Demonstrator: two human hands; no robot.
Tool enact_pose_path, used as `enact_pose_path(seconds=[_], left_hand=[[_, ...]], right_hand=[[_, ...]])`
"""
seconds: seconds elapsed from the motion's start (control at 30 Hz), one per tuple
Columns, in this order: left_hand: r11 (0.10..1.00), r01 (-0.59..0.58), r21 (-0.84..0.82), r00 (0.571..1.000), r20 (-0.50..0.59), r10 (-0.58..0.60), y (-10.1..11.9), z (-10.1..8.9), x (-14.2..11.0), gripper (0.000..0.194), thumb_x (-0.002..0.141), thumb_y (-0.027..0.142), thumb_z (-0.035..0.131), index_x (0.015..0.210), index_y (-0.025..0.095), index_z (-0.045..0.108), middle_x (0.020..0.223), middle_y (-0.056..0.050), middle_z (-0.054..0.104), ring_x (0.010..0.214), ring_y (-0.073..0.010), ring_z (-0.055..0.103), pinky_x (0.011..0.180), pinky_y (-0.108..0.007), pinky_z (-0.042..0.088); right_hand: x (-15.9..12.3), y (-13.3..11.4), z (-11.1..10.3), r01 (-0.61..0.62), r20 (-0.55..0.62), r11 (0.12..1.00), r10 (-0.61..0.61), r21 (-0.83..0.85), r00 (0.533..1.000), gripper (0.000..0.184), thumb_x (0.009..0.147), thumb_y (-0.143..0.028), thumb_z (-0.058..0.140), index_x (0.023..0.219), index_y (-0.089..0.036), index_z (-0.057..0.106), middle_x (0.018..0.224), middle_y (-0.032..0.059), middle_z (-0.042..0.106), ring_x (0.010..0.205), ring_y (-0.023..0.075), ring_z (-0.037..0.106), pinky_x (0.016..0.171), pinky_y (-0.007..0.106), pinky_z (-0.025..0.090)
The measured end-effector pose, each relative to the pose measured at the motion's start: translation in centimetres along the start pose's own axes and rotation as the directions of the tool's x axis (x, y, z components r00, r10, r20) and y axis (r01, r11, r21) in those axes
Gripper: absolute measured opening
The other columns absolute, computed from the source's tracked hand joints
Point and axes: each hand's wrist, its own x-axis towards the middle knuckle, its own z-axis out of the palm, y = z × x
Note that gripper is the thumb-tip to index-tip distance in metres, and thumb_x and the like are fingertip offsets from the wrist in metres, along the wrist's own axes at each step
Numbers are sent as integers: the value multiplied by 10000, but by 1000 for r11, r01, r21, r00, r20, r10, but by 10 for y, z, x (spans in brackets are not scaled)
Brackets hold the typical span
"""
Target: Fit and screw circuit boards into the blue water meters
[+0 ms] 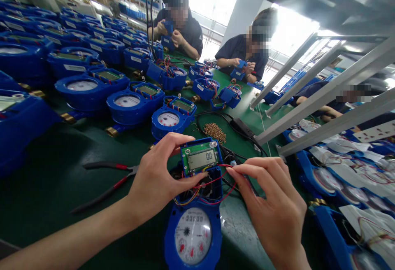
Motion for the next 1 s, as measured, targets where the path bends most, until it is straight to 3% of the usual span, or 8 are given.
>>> enact_pose_path(seconds=[0.33, 0.6, 1.0], left_hand=[[999, -1, -40, 1000, 9, 1, 2, 1, 2, 459, 725, 283, 850, 1114, 241, 610, 1076, -3, 683, 988, -205, 686, 905, -393, 589], [998, 0, -61, 1000, 24, 1, 0, 1, 2, 473, 726, 297, 854, 1126, 257, 605, 1095, 7, 680, 994, -200, 697, 922, -390, 590], [1000, -7, -22, 1000, 12, 8, -1, 1, 1, 467, 733, 332, 851, 1126, 265, 607, 1090, 5, 681, 998, -216, 693, 908, -415, 590]], right_hand=[[-3, -1, -3, -5, 87, 985, 20, -170, 996, 75, 949, -162, 687, 886, -159, 647, 881, 49, 594, 841, 200, 520, 748, 361, 338], [-3, -3, -2, 7, 91, 1000, -5, -22, 996, 138, 929, -23, 653, 962, -156, 635, 921, 39, 585, 862, 157, 537, 820, 308, 413], [-4, -3, 0, -53, 99, 998, 50, 35, 994, 137, 929, -57, 666, 989, -174, 630, 920, 0, 661, 853, 124, 599, 818, 268, 438]])
